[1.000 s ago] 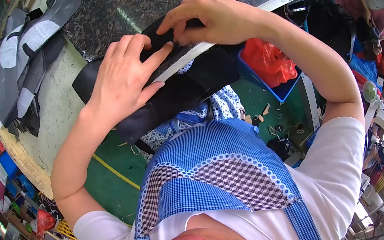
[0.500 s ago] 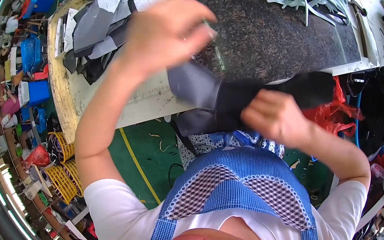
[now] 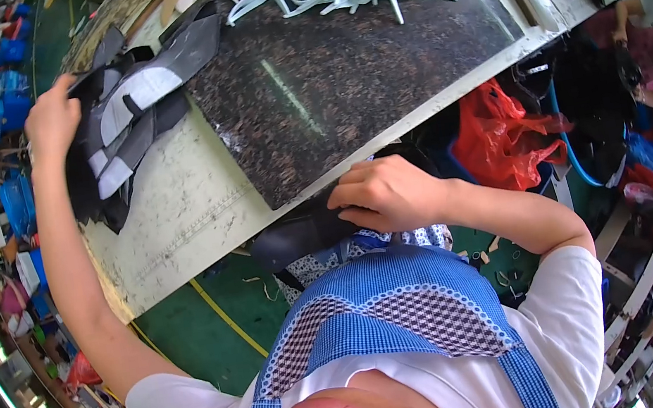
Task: Apply white reinforcement strips to black shoe upper components.
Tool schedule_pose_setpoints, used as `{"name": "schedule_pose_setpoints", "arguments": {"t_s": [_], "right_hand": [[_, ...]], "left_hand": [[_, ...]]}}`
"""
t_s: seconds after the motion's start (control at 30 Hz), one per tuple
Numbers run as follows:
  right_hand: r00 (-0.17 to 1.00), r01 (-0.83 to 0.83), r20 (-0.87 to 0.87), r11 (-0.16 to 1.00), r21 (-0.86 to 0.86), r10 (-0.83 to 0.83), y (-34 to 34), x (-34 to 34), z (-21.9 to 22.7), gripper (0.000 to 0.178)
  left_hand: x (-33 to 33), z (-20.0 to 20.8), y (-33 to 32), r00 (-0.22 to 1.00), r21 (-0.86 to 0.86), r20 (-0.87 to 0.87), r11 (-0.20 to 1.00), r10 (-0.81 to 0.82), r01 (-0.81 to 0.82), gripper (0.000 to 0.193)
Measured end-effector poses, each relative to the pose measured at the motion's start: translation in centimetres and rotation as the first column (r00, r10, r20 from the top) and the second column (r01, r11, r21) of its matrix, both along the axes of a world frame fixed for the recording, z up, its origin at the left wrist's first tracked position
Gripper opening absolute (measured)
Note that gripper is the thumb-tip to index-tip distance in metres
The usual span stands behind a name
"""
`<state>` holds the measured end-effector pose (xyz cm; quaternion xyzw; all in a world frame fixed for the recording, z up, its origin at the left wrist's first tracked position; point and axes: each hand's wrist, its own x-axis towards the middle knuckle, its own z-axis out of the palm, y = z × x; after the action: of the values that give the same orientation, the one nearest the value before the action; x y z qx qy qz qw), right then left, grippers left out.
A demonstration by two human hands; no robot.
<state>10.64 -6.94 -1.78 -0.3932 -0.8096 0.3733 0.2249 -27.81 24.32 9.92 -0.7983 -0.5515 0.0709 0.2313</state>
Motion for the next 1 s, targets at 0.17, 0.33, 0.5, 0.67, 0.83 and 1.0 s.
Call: {"name": "schedule_pose_setpoints", "arguments": {"t_s": [0.17,0.33,0.5,0.67,0.83,1.0], "right_hand": [[0.996,0.055,-0.076,0.996,0.069,-0.050,1.9,1.4,1.0,0.019],[0.994,0.087,-0.076,0.987,0.135,-0.077,2.8,0.9,0.9,0.016],[0.970,-0.094,-0.198,0.972,0.214,0.138,4.0,1.6,6.2,0.013],[0.917,0.395,-0.121,0.819,0.417,-0.381,16.4,5.9,8.7,0.013],[0.819,-0.091,0.447,0.688,0.720,-0.359,27.3,9.5,2.3,0.020],[0.963,0.234,0.022,0.874,0.427,-0.268,29.4,11.1,3.0,0.017]], "left_hand": [[-3.7,6.3,0.6,0.874,0.662,0.043,0.670,-0.483,0.337,0.035],[12.2,0.8,-7.3,0.693,0.728,0.084,0.519,-0.716,0.448,0.025],[19.3,-12.6,-20.6,0.492,0.197,0.478,0.635,-0.728,0.747,0.011],[18.4,-12.0,-22.6,0.501,-0.077,0.770,0.723,-0.395,0.687,0.019],[19.2,-6.8,-20.2,0.552,-0.325,0.783,0.568,-0.287,0.756,0.031],[21.3,-3.9,-11.0,0.543,-0.124,0.734,0.705,-0.408,0.698,0.044]]}}
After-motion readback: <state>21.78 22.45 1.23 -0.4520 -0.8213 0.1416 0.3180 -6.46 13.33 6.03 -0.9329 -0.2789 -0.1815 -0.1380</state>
